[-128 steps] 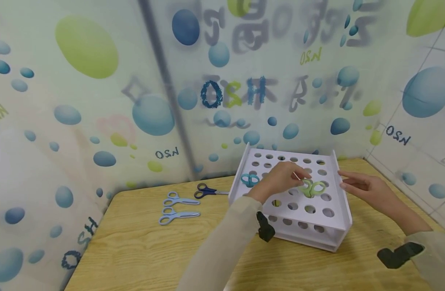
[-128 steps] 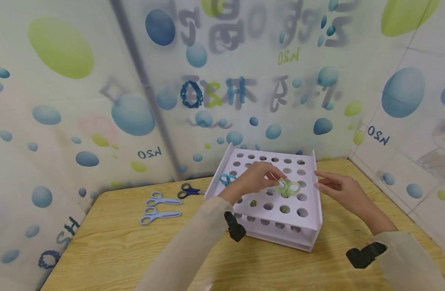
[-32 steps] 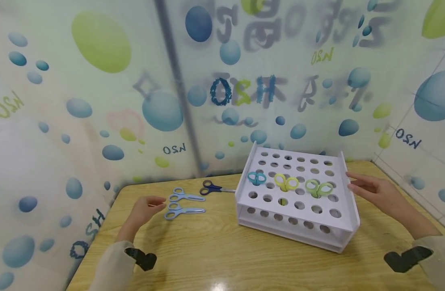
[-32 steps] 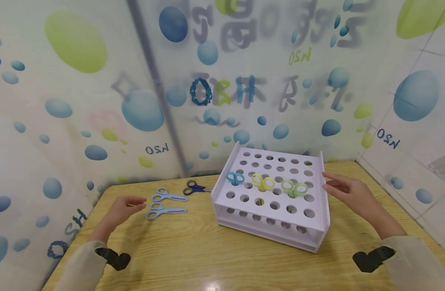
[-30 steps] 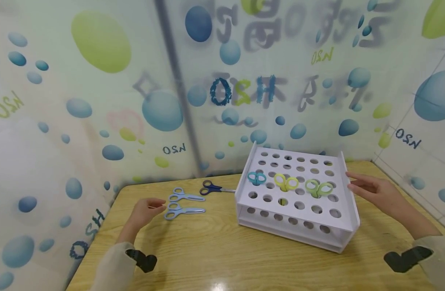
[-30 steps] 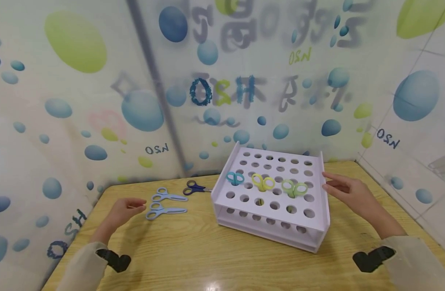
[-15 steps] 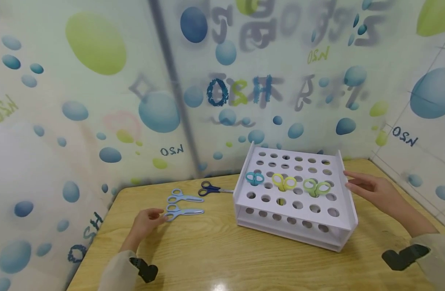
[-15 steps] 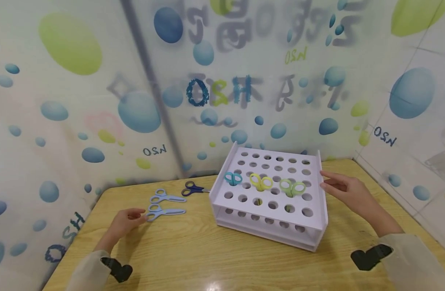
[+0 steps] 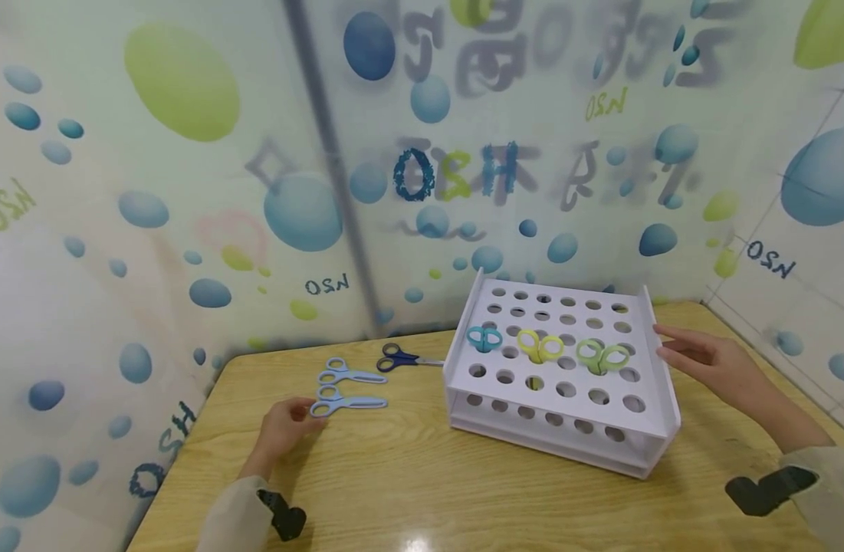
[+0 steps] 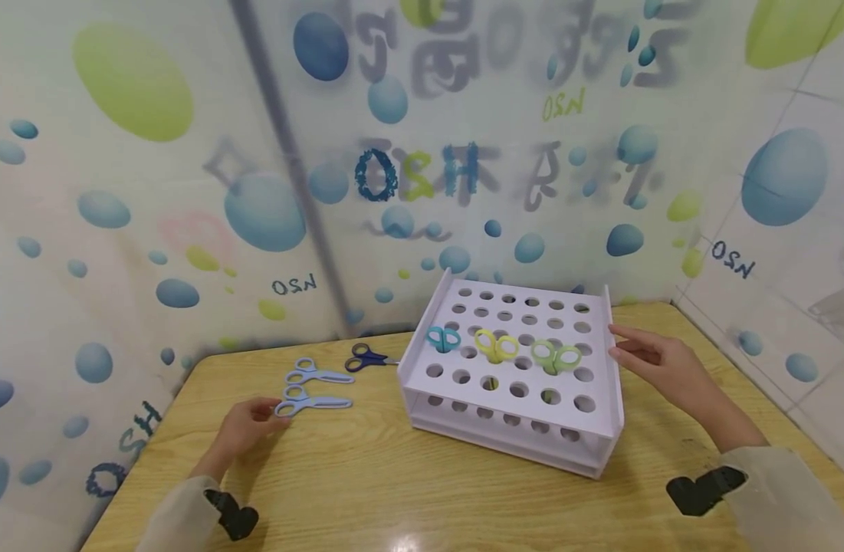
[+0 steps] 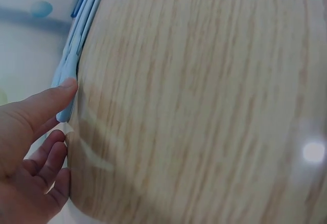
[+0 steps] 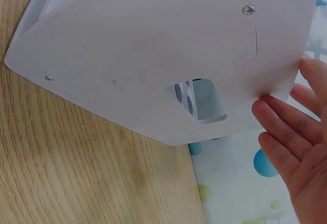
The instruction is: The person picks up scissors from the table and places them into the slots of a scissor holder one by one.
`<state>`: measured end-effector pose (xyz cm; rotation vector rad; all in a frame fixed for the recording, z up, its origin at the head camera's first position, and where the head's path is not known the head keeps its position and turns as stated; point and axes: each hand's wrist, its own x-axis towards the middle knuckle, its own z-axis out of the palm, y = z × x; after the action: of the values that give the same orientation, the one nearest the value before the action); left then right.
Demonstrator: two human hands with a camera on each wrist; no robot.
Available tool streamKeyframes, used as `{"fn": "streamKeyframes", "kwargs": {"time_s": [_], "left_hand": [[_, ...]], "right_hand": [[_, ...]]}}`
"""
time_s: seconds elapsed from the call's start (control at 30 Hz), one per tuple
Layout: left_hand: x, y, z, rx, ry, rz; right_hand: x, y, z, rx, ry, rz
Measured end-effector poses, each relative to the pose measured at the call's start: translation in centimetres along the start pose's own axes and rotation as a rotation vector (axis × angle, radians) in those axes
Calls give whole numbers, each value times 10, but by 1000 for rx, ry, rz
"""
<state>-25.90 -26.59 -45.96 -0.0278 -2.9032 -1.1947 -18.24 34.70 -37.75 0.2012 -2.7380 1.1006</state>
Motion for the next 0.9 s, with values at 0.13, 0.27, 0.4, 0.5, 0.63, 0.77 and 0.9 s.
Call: {"fn": "streamKeyframes", "kwargs": {"time_s": [0.13,0.27,0.4,0.5,0.63,0.77,0.9], "left_hand": [[0,3,1,9,11,11],[0,4,1,4,13,13],[1,5,2,5,30,19],[2,5,3,17,37,20],[4,4,2,44,33,21],[6,4,0,70,16,29],[7,3,0,77,-3,32]], "right_hand": [[0,1,0,-5,-1,0],[0,1,0,-9,-6,8],[0,1,0,-18,-6,13],[0,2,0,-20,-3,10],[-1,1,0,-16,-5,15],[0,1,1,-12,-3,19],[0,2,0,-9,0,15]]}}
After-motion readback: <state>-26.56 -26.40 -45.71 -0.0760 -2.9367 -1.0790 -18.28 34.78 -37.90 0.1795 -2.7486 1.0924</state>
